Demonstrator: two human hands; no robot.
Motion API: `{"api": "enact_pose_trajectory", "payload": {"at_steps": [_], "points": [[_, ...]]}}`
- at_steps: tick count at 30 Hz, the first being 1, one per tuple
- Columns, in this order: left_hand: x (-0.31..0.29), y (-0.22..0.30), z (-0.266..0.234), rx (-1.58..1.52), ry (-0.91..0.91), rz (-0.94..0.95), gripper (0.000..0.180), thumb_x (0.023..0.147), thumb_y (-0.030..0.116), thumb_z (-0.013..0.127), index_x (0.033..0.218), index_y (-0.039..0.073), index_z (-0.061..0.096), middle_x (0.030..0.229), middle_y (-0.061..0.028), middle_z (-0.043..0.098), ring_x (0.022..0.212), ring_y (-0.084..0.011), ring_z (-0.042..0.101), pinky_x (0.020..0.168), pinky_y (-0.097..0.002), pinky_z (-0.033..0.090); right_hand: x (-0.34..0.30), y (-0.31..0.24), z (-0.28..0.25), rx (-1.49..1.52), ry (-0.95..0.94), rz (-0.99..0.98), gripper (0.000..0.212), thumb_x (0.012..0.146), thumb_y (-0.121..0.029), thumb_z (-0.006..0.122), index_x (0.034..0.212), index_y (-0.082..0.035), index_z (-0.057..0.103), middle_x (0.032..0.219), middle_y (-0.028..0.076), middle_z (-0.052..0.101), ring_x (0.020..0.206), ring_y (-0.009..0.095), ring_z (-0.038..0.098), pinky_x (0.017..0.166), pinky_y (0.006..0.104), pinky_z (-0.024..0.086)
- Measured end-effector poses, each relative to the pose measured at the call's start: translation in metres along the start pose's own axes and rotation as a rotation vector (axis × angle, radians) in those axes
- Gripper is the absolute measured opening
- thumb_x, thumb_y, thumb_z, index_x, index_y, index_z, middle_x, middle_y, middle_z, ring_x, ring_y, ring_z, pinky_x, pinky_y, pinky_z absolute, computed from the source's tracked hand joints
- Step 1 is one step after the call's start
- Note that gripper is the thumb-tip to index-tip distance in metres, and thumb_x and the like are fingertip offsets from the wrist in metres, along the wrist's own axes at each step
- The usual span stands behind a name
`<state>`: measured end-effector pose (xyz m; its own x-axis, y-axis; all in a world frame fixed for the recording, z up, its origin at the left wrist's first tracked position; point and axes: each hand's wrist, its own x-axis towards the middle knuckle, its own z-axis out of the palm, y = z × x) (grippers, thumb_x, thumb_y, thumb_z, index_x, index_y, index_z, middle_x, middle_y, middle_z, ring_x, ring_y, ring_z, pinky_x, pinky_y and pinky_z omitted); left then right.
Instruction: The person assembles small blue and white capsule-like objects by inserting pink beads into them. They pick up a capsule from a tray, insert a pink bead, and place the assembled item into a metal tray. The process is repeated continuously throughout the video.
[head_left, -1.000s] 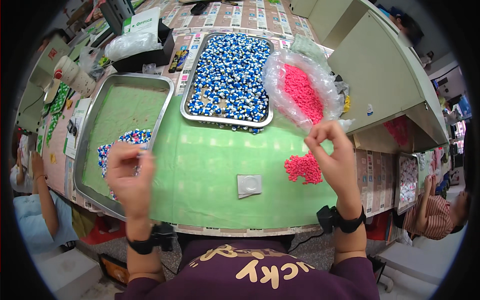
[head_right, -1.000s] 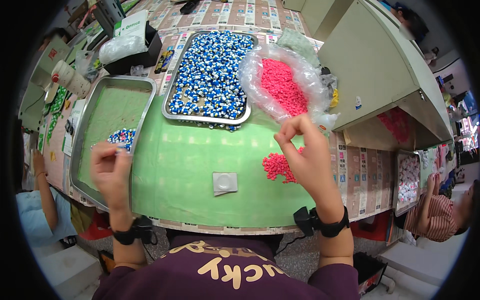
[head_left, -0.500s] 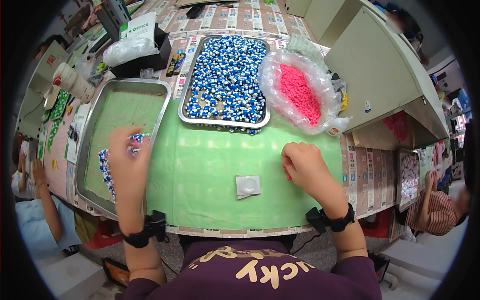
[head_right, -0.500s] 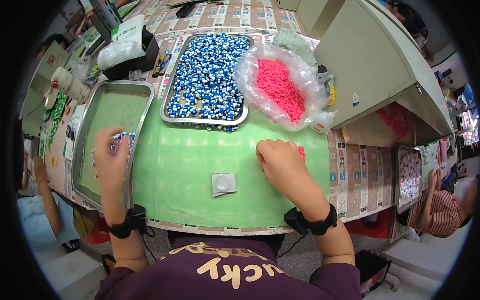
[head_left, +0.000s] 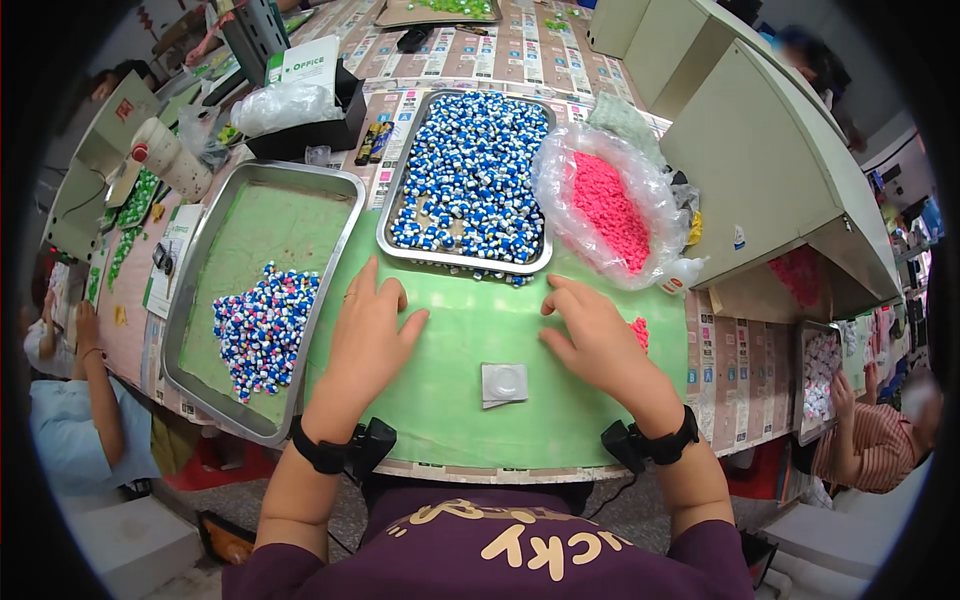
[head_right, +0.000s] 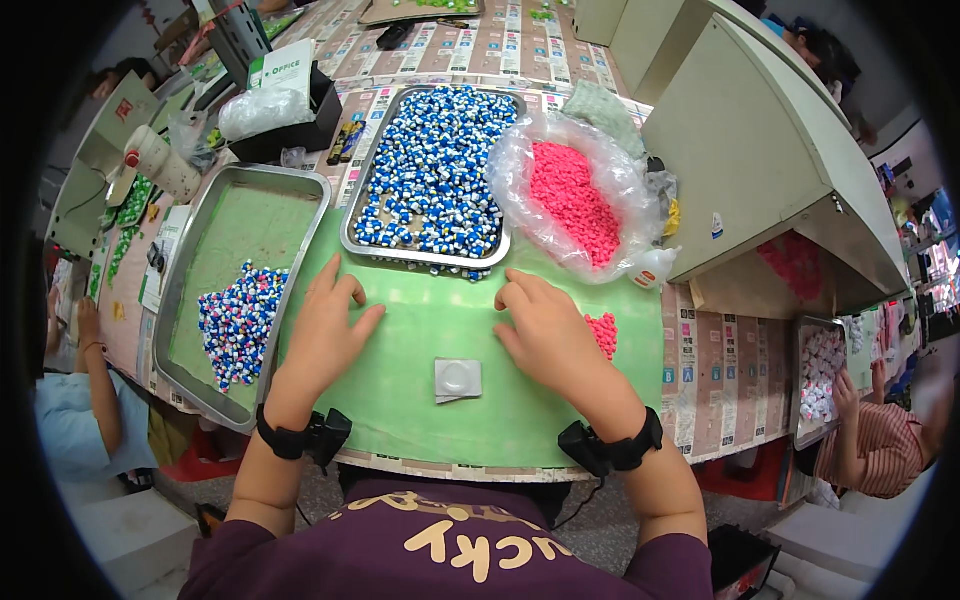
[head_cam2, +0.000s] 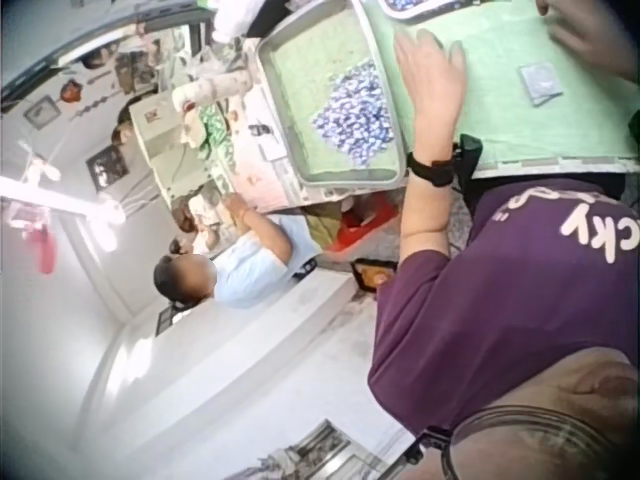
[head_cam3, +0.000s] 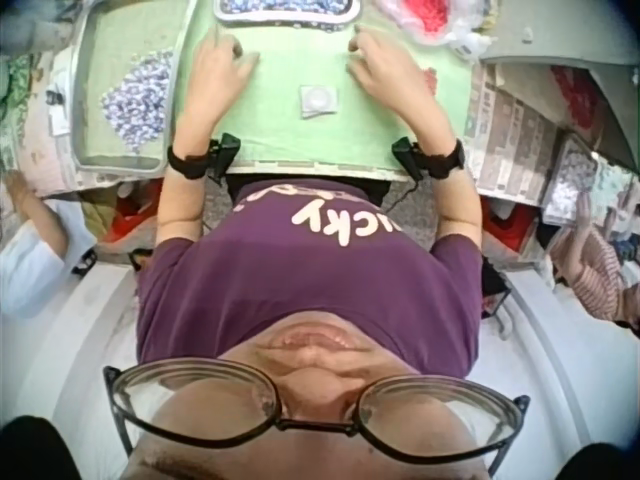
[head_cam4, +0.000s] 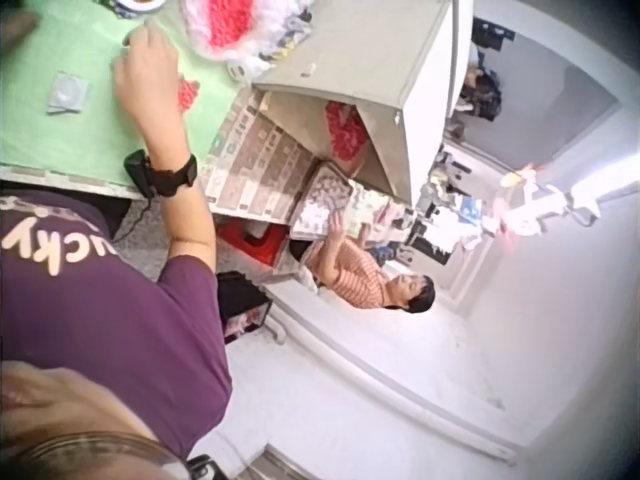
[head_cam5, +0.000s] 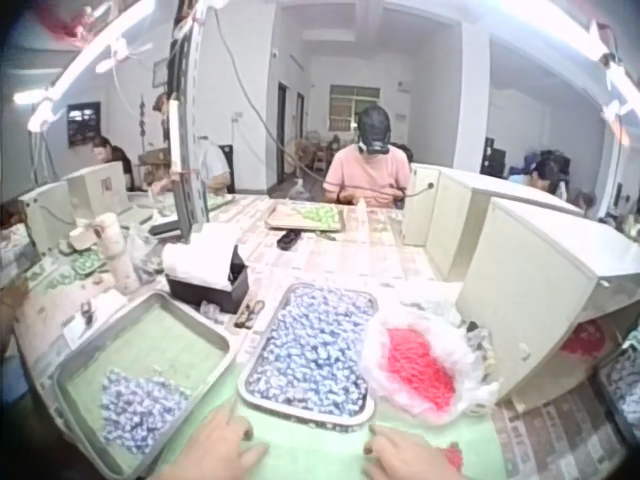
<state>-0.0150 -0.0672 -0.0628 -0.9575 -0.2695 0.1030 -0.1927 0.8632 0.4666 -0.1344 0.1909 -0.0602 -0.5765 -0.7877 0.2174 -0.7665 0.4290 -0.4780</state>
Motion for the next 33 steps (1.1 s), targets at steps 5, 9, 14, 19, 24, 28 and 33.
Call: {"api": "enact_pose_trajectory", "payload": {"at_steps": [5, 9, 14, 19, 24, 28, 33], "points": [[0.008, -0.006, 0.008, -0.091, -0.035, 0.07, 0.035, 0.082, 0.026, 0.075, 0.081, 0.001, 0.051, 0.138, -0.0358, 0.04, 0.132, -0.05, 0.037, 0.107, -0.0497, 0.035, 0.01, -0.006, 0.014, -0.002, -0.07, -0.097, 0.03, 0.079, -0.016, 0.073, 0.101, -0.004, 0.055, 0.134, 0.027, 0.049, 0.125, 0.042, 0.047, 0.103, 0.0454, 0.04], [0.01, -0.006, 0.007, -0.169, -0.101, 0.122, 0.038, 0.081, 0.029, 0.076, 0.08, 0.001, 0.051, 0.14, -0.0358, 0.038, 0.134, -0.0498, 0.034, 0.109, -0.0485, 0.033, 0.014, -0.009, 0.015, 0.009, -0.102, -0.104, 0.03, 0.082, -0.019, 0.072, 0.101, -0.003, 0.055, 0.132, 0.023, 0.05, 0.123, 0.041, 0.046, 0.106, 0.0443, 0.037], [0.007, 0.006, 0.016, -0.24, -0.131, 0.235, 0.038, 0.081, 0.03, 0.077, 0.08, 0.002, 0.051, 0.139, -0.0337, 0.04, 0.133, -0.0485, 0.036, 0.107, -0.0435, 0.036, 0.028, -0.013, 0.017, 0.129, -0.252, -0.016, 0.029, 0.088, -0.025, 0.066, 0.097, -0.001, 0.053, 0.123, 0.023, 0.053, 0.116, 0.04, 0.048, 0.105, 0.0511, 0.034], [0.008, 0.013, 0.011, -0.265, -0.177, 0.218, 0.041, 0.08, 0.032, 0.078, 0.078, 0.002, 0.05, 0.143, -0.0339, 0.037, 0.13, -0.0466, 0.041, 0.1, -0.0413, 0.041, 0.035, -0.02, 0.008, 0.274, -0.374, 0.096, 0.029, 0.093, -0.027, 0.058, 0.091, 0.001, 0.052, 0.126, 0.024, 0.054, 0.115, 0.041, 0.05, 0.107, 0.0545, 0.032], [-0.004, 0.017, -0.001, -0.352, -0.275, 0.208, 0.039, 0.081, 0.03, 0.077, 0.079, 0.003, 0.05, 0.145, -0.033, 0.036, 0.131, -0.0457, 0.042, 0.102, -0.0406, 0.041, 0.025, -0.011, 0.015, 0.277, -0.238, -0.086, 0.028, 0.096, -0.026, 0.053, 0.092, 0.002, 0.053, 0.133, 0.021, 0.054, 0.113, 0.037, 0.054, 0.109, 0.0531, 0.031], [-0.017, 0.017, -0.012, -0.334, -0.389, 0.233, 0.035, 0.082, 0.027, 0.076, 0.081, 0.003, 0.05, 0.146, -0.0326, 0.035, 0.135, -0.0454, 0.038, 0.104, -0.0407, 0.04, 0.022, -0.011, 0.007, 0.351, -0.276, -0.08, 0.03, 0.096, -0.028, 0.055, 0.087, 0.001, 0.054, 0.138, 0.022, 0.05, 0.115, 0.038, 0.053, 0.109, 0.0511, 0.032], [-0.006, 0.008, -0.007, -0.19, -0.178, 0.18, 0.034, 0.082, 0.027, 0.075, 0.082, 0.003, 0.051, 0.146, -0.0321, 0.037, 0.135, -0.0452, 0.037, 0.106, -0.0408, 0.038, 0.03, -0.014, 0.002, 0.306, -0.314, 0.063, 0.033, 0.094, -0.03, 0.059, 0.083, 0.001, 0.055, 0.13, 0.024, 0.05, 0.11, 0.038, 0.05, 0.099, 0.0481, 0.038]]}}
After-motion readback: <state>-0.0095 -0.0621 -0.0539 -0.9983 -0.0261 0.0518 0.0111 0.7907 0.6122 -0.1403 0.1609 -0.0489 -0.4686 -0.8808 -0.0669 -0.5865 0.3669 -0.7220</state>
